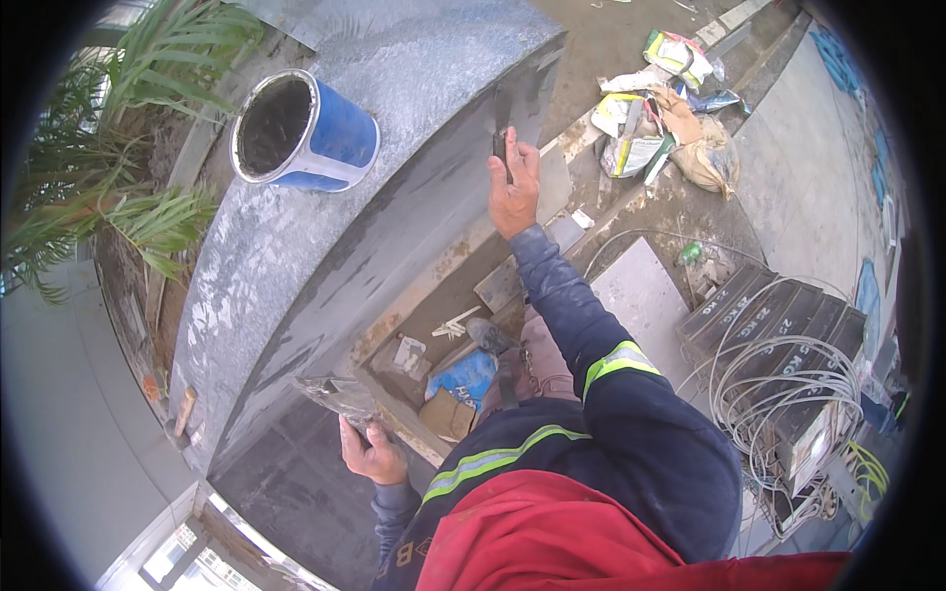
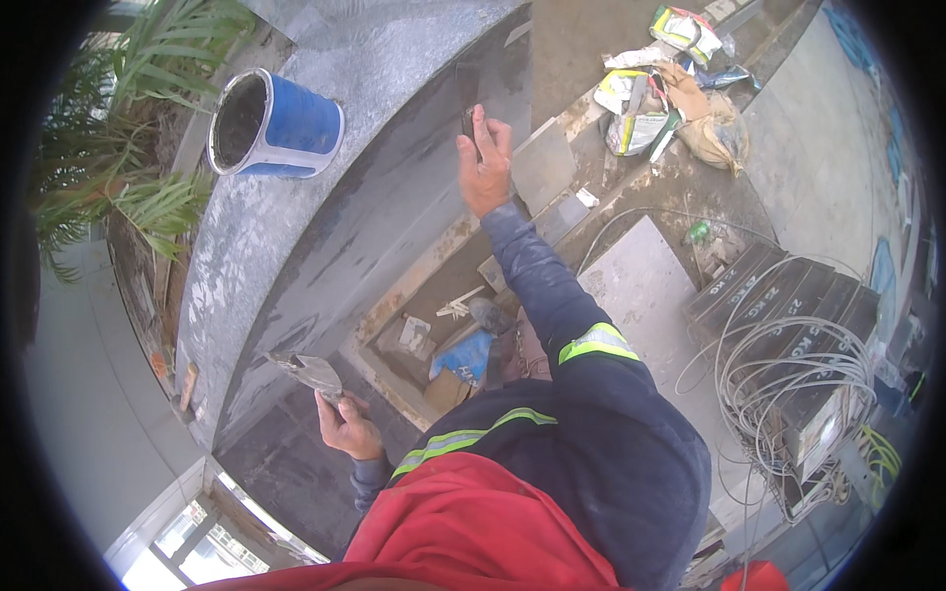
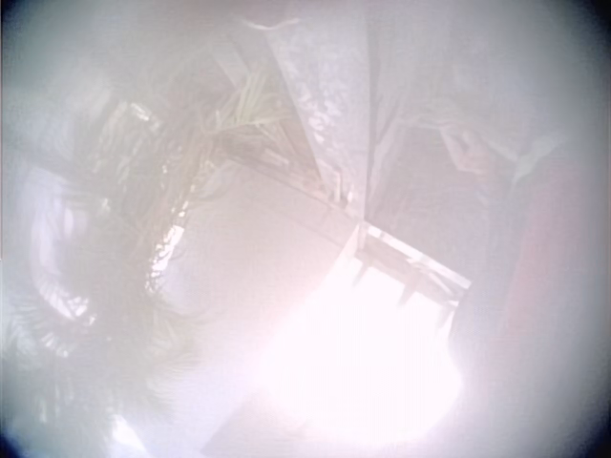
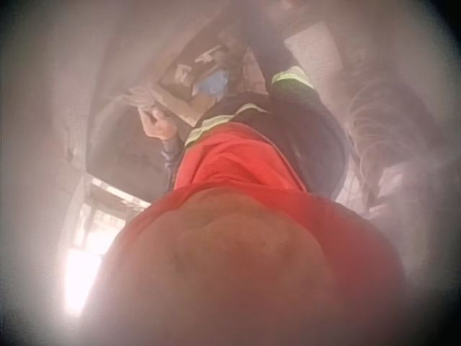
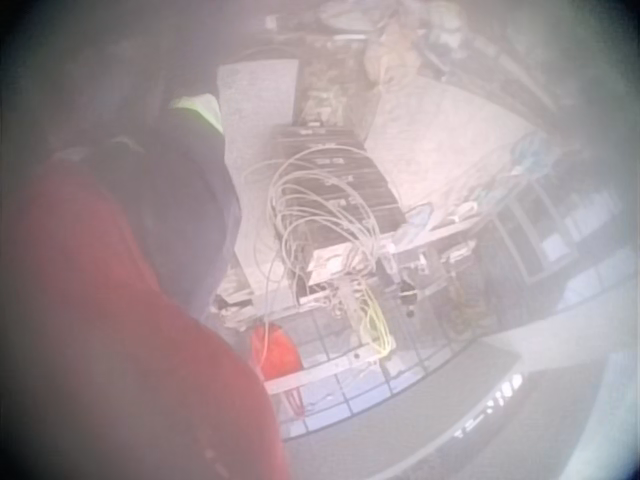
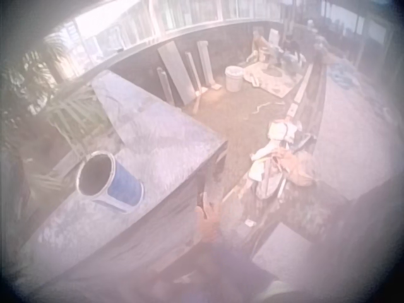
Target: The person scoops mortar from a bucket and applies it to a curved concrete ledge using a trowel and a smaller finishing tool. They repeatedly smooth and level the surface along the ledge's edge, working methodically along its length.
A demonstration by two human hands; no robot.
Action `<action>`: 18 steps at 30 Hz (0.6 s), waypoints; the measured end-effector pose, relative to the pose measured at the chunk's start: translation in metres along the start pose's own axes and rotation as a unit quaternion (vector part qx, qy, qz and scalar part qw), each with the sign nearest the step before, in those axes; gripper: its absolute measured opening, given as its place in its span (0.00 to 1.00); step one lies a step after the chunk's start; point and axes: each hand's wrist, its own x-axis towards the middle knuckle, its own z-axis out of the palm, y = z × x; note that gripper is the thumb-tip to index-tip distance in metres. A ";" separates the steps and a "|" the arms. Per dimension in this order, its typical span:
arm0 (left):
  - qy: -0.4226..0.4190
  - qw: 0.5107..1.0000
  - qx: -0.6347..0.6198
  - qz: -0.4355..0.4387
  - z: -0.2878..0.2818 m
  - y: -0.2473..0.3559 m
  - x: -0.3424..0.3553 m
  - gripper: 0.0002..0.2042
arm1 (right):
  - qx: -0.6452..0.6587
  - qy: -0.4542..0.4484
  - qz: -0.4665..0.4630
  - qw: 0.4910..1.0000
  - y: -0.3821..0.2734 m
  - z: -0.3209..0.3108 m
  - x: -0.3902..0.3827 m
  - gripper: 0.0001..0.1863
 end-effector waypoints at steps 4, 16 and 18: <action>0.001 1.000 -0.005 0.003 0.000 0.005 0.007 0.27 | 0.015 0.000 0.031 0.999 -0.014 -0.028 0.007 0.28; -0.002 1.000 0.002 0.013 0.003 0.000 0.002 0.27 | 0.056 -0.026 0.031 0.998 -0.002 0.001 -0.009 0.30; 0.003 1.000 0.002 0.019 0.003 -0.002 0.003 0.27 | 0.058 -0.017 0.026 0.998 -0.004 -0.007 -0.002 0.30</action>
